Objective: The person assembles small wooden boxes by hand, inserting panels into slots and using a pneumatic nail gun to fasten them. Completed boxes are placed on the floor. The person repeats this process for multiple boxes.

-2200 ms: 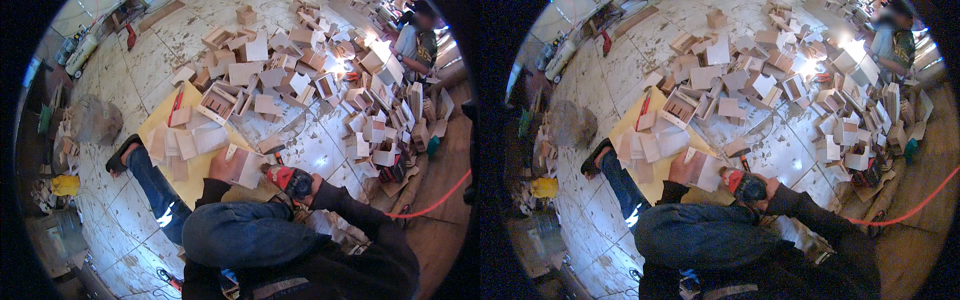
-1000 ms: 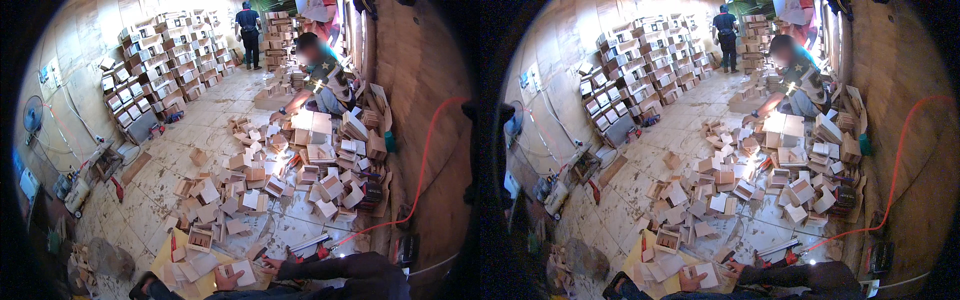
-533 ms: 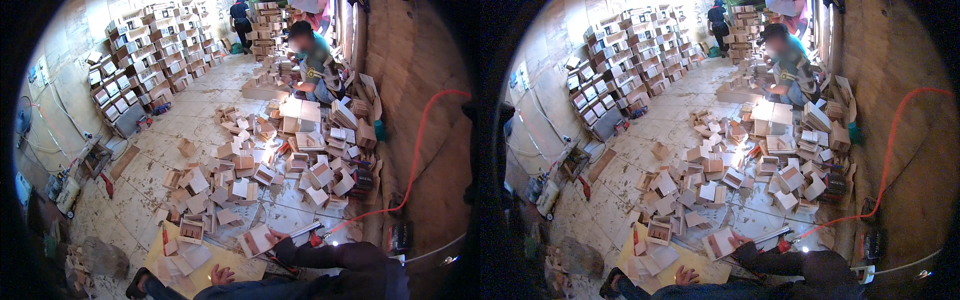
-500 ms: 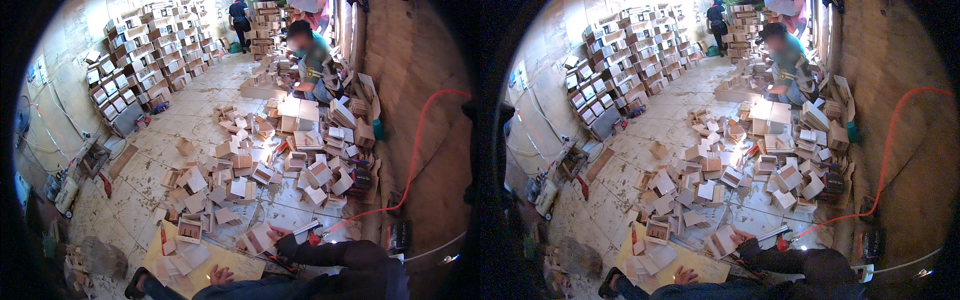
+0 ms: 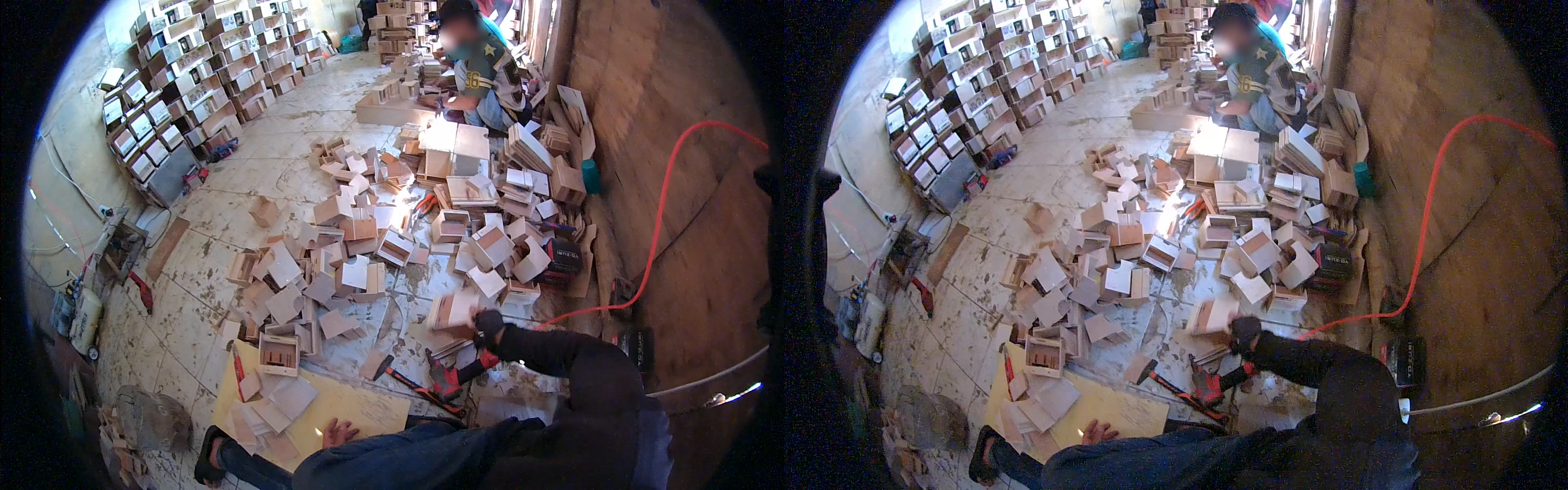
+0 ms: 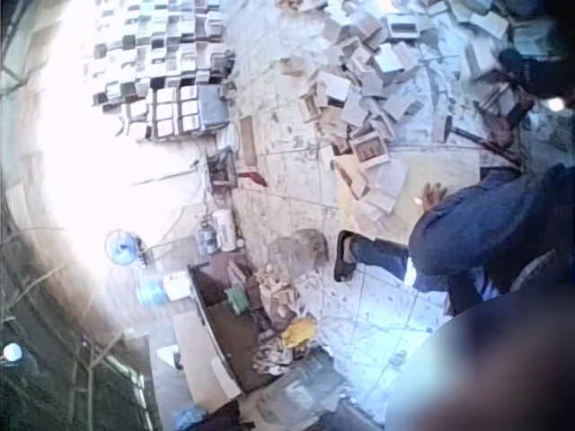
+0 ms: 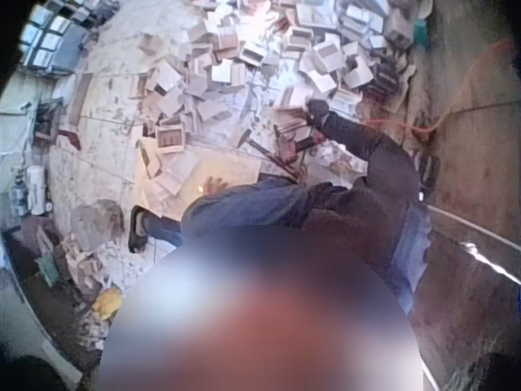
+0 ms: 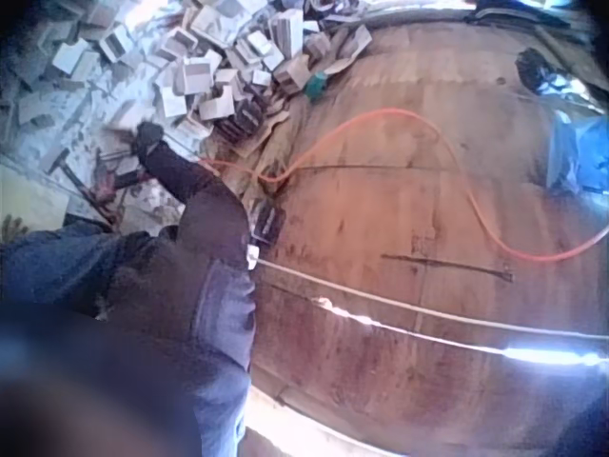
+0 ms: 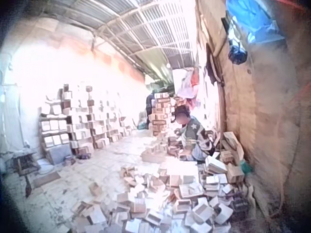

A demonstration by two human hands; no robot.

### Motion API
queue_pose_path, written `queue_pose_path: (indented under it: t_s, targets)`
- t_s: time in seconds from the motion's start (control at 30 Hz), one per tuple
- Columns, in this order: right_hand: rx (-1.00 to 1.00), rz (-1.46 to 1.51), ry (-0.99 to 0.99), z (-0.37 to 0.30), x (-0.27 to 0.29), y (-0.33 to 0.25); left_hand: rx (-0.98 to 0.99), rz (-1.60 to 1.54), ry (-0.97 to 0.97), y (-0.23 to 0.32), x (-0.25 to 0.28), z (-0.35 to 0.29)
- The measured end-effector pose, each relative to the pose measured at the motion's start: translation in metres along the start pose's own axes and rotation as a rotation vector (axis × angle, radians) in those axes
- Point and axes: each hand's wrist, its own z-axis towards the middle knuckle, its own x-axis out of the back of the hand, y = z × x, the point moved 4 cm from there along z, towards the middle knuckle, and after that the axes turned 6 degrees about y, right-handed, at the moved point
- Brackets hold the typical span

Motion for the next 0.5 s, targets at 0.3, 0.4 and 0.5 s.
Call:
queue_pose_path:
  t_s: [0.3,0.4,0.5]
  targets:
    - [-0.385,-0.054,0.461,0.076,0.036,0.090,0.010,0.062,0.104,0.008,0.001,-0.012]
    - [-0.215,-0.169,0.145,0.067,0.010,0.042,0.012,0.038,0.028,-0.001,0.009,-0.009]
    - [-0.666,0.914,0.258,0.051,-0.037,-0.004,-0.050,0.063,0.048,-0.008,0.021,-0.006]
